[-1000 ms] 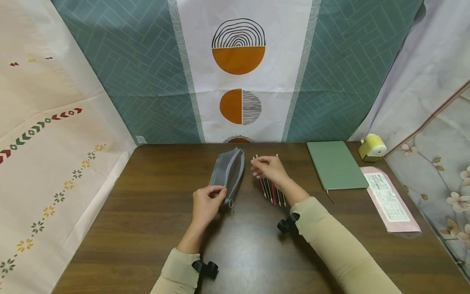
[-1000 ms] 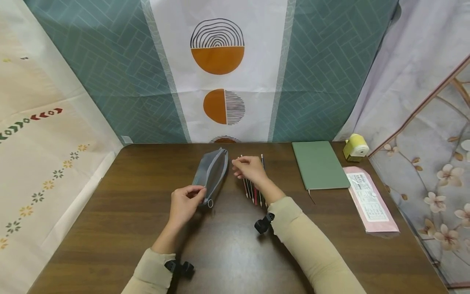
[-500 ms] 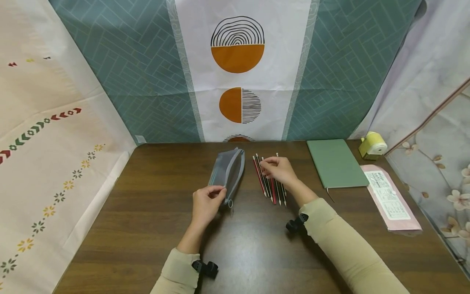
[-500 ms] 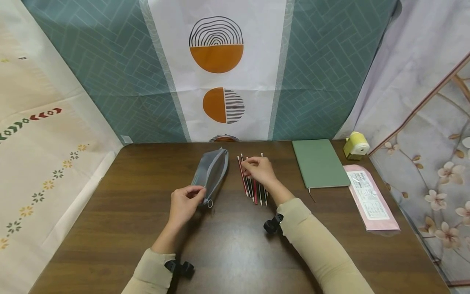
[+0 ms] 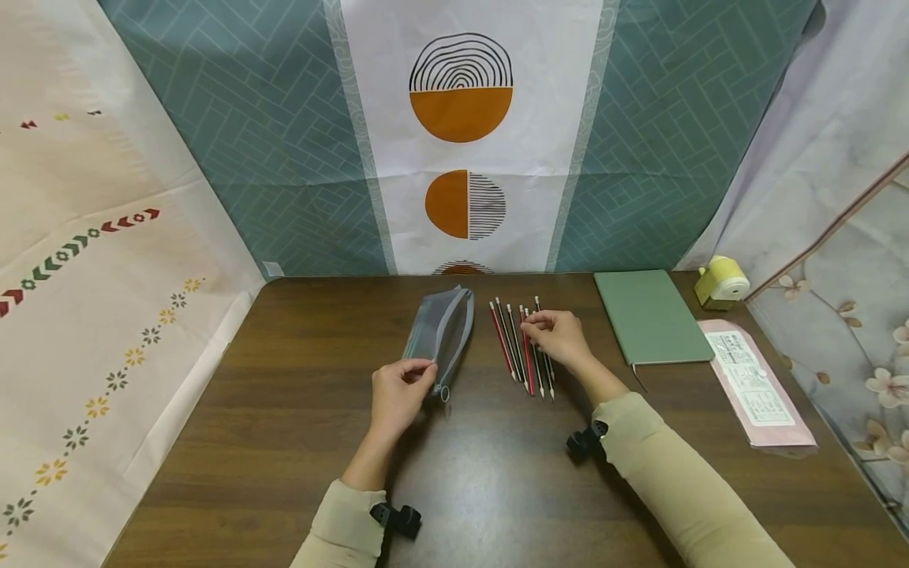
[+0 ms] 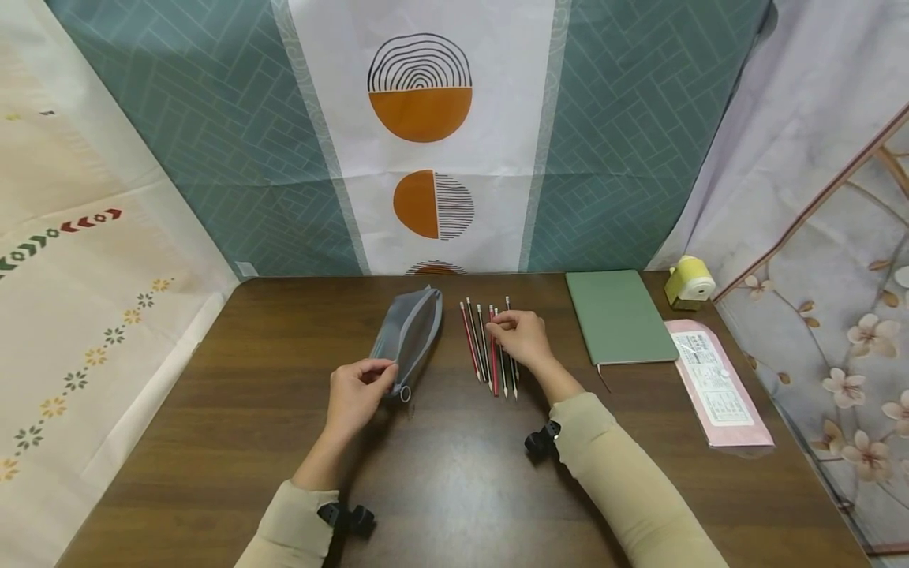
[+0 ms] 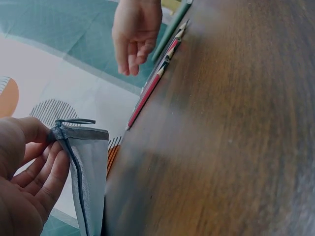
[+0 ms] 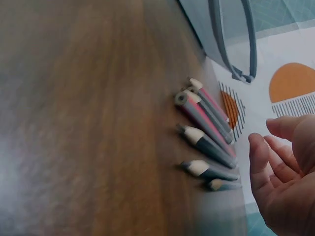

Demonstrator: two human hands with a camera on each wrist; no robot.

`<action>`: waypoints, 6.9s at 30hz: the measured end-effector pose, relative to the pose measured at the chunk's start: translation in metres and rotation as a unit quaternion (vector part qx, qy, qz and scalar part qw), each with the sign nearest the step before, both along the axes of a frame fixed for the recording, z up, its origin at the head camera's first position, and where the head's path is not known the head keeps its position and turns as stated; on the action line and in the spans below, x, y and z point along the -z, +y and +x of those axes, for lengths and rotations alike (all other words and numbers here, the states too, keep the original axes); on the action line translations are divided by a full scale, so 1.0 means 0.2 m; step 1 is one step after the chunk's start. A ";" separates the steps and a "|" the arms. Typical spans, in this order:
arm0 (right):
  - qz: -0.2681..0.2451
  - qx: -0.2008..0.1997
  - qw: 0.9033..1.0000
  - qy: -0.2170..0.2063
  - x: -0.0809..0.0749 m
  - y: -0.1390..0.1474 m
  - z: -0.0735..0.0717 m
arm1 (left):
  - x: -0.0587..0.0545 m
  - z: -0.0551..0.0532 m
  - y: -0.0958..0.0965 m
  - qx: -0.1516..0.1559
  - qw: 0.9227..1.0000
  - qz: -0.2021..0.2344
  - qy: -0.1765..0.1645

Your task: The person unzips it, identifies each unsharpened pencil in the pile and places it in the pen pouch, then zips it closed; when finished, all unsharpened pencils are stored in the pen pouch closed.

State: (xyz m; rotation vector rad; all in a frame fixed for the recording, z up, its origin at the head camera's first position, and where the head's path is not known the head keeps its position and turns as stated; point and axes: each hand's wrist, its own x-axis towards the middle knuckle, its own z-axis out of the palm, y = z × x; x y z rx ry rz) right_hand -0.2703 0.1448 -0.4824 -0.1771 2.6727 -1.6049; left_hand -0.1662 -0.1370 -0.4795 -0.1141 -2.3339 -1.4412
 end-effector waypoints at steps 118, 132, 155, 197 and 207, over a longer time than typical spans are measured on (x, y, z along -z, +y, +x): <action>-0.235 -0.073 0.955 -0.166 -0.04 -0.30 0.04 | -0.03 0.01 0.01 -0.014 1.000 0.024 -0.014; -0.224 -0.079 0.956 -0.173 -0.04 -0.42 0.05 | -0.03 0.01 0.03 -0.015 1.000 0.022 -0.017; -0.149 -0.043 0.977 -0.149 -0.09 -0.51 0.02 | -0.02 0.00 0.05 0.011 0.999 0.029 -0.006; -0.129 -0.020 0.990 -0.056 -0.12 -0.27 0.01 | -0.02 0.00 0.03 0.010 1.000 0.024 -0.002; -0.063 0.025 0.998 -0.008 -0.01 -0.18 0.00 | -0.01 0.00 0.03 0.008 1.000 0.023 -0.009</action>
